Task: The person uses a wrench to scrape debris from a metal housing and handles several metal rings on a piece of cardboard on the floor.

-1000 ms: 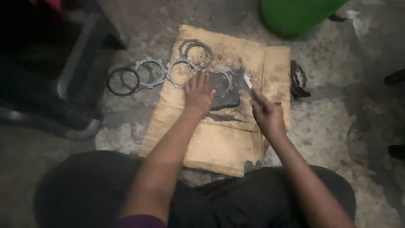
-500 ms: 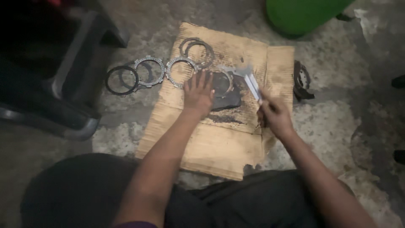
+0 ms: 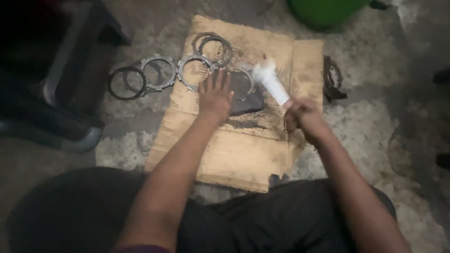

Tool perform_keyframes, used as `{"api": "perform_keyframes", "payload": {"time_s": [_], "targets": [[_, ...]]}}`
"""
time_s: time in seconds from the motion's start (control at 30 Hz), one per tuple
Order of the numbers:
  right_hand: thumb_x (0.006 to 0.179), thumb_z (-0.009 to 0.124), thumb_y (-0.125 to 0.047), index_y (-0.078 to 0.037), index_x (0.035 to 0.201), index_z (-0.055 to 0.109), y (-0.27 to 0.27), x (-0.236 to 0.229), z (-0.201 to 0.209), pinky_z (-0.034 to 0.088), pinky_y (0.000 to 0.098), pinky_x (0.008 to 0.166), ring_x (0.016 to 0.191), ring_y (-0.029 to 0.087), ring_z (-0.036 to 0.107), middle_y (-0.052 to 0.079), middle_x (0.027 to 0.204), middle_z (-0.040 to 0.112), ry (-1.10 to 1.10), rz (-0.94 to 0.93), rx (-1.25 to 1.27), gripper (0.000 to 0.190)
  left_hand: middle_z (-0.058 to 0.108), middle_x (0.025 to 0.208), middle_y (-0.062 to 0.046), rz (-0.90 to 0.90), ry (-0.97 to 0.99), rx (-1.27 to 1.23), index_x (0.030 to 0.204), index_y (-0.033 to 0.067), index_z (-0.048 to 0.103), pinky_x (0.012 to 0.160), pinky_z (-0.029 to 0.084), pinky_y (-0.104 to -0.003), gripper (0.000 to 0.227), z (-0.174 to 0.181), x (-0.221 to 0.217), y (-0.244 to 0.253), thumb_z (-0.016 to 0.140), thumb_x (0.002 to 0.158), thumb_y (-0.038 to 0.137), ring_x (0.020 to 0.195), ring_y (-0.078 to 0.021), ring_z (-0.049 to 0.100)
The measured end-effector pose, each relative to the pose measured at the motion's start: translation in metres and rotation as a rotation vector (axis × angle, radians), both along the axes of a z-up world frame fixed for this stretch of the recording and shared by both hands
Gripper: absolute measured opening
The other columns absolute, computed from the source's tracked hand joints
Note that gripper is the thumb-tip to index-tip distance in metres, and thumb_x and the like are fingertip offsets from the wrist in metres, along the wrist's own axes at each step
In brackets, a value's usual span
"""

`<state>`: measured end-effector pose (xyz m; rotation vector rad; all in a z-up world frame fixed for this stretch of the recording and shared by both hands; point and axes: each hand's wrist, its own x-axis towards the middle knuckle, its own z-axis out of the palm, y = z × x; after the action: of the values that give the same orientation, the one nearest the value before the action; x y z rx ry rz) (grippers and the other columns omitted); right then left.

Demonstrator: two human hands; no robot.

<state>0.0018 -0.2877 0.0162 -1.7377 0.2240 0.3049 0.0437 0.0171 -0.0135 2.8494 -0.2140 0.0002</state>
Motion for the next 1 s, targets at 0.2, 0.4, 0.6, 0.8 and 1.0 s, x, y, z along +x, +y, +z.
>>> {"api": "perform_keyframes", "payload": {"time_s": [0.2,0.4,0.6,0.8,1.0], "targets": [[0.093,0.057,-0.007,-0.01,0.131,0.062,0.019,-0.022,0.001,0.046,0.0301,0.049,0.055,0.011,0.051,0.002,0.069,0.055,-0.145,0.232,-0.223,0.038,0.012,0.171,-0.01,-0.006,-0.031,0.007,0.163,0.016,0.021,0.122,0.011,-0.059,0.065,-0.004,-0.01,0.001,0.037,0.105,0.041,0.155,-0.0375,0.013],[0.103,0.051,-0.015,-0.018,0.147,0.059,0.05,-0.025,0.033,0.041,0.0277,0.046,0.051,0.008,0.047,-0.004,0.066,0.054,-0.173,0.108,-0.259,0.045,0.01,0.171,-0.012,0.004,0.024,0.023,0.164,0.0181,0.019,0.122,0.01,-0.059,0.064,-0.008,-0.008,0.004,0.035,0.106,0.042,0.155,-0.0376,0.01],[0.104,0.06,-0.022,-0.014,0.14,0.064,0.051,-0.017,0.031,0.042,0.0285,0.047,0.053,0.009,0.05,-0.002,0.067,0.057,-0.093,0.053,-0.288,0.037,0.008,0.171,-0.009,-0.01,0.092,0.01,0.163,0.0214,0.018,0.122,0.008,-0.06,0.063,0.003,-0.005,0.002,0.034,0.105,0.042,0.155,-0.0368,0.009],[0.102,0.058,-0.024,-0.02,0.143,0.063,0.056,-0.024,0.059,0.044,0.0313,0.046,0.05,0.012,0.049,0.002,0.064,0.057,0.014,0.2,-0.49,0.042,0.01,0.171,-0.009,0.001,0.09,-0.006,0.163,0.0214,0.02,0.123,0.008,-0.06,0.064,0.009,-0.008,0.001,0.036,0.105,0.042,0.156,-0.0377,0.008],[0.102,0.062,-0.023,-0.016,0.144,0.06,0.052,-0.023,0.053,0.044,0.0291,0.05,0.056,0.01,0.051,-0.001,0.068,0.056,0.004,0.122,-0.201,0.042,0.011,0.171,-0.011,-0.009,0.021,0.004,0.163,0.0194,0.022,0.122,0.008,-0.06,0.062,-0.002,-0.011,0.003,0.036,0.107,0.041,0.156,-0.0388,0.009]]}}
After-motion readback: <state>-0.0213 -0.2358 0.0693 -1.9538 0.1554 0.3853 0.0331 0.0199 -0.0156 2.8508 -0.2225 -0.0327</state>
